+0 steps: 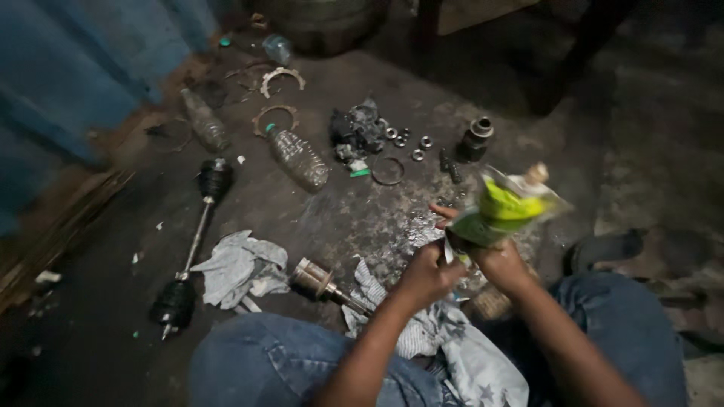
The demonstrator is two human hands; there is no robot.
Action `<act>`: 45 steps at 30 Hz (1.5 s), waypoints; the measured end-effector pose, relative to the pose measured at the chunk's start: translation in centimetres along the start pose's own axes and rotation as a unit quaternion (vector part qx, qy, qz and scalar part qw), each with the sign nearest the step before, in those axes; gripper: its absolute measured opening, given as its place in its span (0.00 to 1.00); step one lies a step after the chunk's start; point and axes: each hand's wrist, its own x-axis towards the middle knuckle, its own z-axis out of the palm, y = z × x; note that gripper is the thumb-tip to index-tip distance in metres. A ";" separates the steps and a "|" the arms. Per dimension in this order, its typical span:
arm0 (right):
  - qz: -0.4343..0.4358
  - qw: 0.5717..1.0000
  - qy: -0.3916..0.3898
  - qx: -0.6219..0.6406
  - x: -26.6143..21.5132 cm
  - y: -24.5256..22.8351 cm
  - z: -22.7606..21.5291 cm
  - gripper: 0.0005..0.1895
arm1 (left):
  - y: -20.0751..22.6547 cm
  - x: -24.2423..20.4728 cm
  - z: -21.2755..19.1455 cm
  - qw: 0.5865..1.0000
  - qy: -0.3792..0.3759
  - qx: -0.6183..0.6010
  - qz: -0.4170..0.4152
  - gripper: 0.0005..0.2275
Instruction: The person sits on the floor and cleans a cylindrical metal part with a cloth. They then open a green grease packet and apply the grease into the hollow interior of the part using their fingers, spreading it around the inner walls.
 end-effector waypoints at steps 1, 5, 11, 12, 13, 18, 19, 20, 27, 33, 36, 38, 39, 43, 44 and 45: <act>0.010 0.999 -0.037 -0.022 0.1 -0.7 0.0 0.22 | -0.3 0.2 -0.6 0.996 -0.029 -0.076 -0.033 0.11; 0.136 0.985 -0.081 -0.062 -0.9 -0.4 1.0 0.32 | -3.2 1.6 -1.5 0.994 -0.080 -0.080 -0.003 0.13; 0.199 0.976 -0.070 -0.048 -0.5 3.1 -1.0 0.23 | -3.5 1.3 0.6 0.993 0.068 0.031 -0.092 0.10; 0.196 0.977 -0.075 -0.045 -0.6 3.5 -1.2 0.21 | -3.1 1.4 0.7 0.990 0.102 0.054 -0.084 0.11; 0.192 0.977 -0.079 -0.042 -0.7 3.8 -1.2 0.19 | -2.9 1.6 0.7 0.985 0.136 0.078 -0.075 0.11; 0.174 0.983 0.052 0.002 -1.1 4.6 1.9 0.11 | -4.7 1.7 1.7 0.983 0.165 -0.081 0.001 0.10; 0.169 0.982 0.080 0.005 -1.2 4.2 2.2 0.10 | -5.2 1.7 1.9 0.982 0.163 -0.095 0.001 0.10; 0.163 0.981 0.109 0.007 -1.3 3.9 2.5 0.09 | -5.6 2.0 2.0 0.983 0.181 -0.038 0.008 0.10; 0.051 0.971 0.225 -0.065 -1.7 5.7 1.7 0.04 | -4.6 2.7 3.9 0.966 0.202 0.151 0.053 0.12; 0.089 0.966 0.240 -0.026 -1.5 8.6 -0.8 0.17 | 2.4 1.4 3.3 0.925 0.158 0.342 -0.045 0.11; 0.152 0.972 0.147 0.099 -0.4 6.9 -1.1 0.14 | 2.5 1.2 1.1 0.931 0.120 0.345 -0.020 0.10; 0.291 0.923 0.056 0.246 -0.4 5.8 -0.9 0.15 | 1.6 1.4 0.8 0.941 0.104 0.320 0.032 0.10; 0.293 0.917 0.034 0.269 -0.5 5.4 -0.8 0.15 | 1.0 1.4 0.6 0.945 0.097 0.307 0.057 0.09; 0.293 0.916 0.015 0.273 -0.4 3.2 -0.4 0.21 | 0.1 1.6 1.0 0.946 0.064 0.316 0.031 0.09; 0.290 0.923 0.025 0.252 -0.2 2.7 -0.1 0.23 | 0.2 1.3 0.9 0.958 0.067 0.279 -0.010 0.09; 0.253 0.940 0.050 0.226 0.2 2.4 0.5 0.23 | 0.4 1.3 0.8 0.967 0.070 0.241 -0.052 0.10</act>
